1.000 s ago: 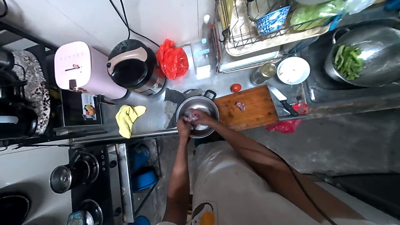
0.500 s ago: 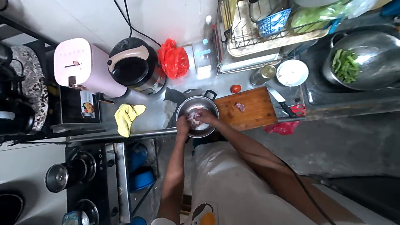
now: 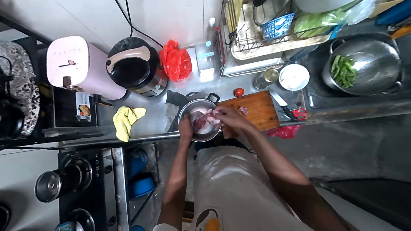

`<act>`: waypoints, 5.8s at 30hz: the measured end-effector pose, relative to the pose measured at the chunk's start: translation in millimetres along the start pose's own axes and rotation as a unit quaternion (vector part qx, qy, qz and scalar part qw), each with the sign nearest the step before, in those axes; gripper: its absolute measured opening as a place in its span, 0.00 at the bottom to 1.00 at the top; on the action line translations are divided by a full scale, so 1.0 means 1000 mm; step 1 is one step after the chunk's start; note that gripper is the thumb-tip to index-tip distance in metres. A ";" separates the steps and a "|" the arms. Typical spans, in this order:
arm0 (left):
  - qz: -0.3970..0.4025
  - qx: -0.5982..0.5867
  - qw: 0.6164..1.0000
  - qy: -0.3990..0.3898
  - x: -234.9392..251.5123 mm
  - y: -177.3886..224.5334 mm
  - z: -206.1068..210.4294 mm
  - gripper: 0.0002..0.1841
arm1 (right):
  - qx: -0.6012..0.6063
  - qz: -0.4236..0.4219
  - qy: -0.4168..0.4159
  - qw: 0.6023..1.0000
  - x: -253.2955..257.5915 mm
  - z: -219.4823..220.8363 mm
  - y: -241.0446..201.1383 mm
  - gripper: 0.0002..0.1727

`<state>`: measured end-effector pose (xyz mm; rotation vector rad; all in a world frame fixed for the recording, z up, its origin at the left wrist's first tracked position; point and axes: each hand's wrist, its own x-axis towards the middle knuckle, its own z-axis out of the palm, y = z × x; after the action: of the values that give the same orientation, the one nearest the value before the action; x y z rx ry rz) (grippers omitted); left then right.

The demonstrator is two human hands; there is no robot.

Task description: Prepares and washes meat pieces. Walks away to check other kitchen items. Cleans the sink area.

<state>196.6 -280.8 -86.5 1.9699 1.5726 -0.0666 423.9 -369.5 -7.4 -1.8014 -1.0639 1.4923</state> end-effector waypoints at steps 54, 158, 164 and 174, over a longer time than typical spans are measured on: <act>-0.005 -0.183 0.978 -0.104 0.042 -0.009 0.017 0.20 | 0.089 0.052 0.012 0.995 0.103 0.085 0.067 0.39; -0.033 -0.113 0.986 -0.119 0.056 -0.003 0.024 0.30 | -0.421 0.004 -0.016 0.907 0.114 0.113 0.056 0.20; -0.038 -0.064 0.987 -0.141 0.051 0.000 0.021 0.26 | -0.425 0.019 -0.059 0.903 0.090 0.079 0.009 0.17; 0.036 -0.058 0.993 -0.092 0.036 -0.009 0.022 0.25 | -0.257 -0.040 0.018 0.966 0.016 -0.022 -0.017 0.18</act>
<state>205.9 -258.9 -122.8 1.8719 1.3559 -0.1195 442.3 -345.6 2.8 -2.0809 -1.5937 1.2010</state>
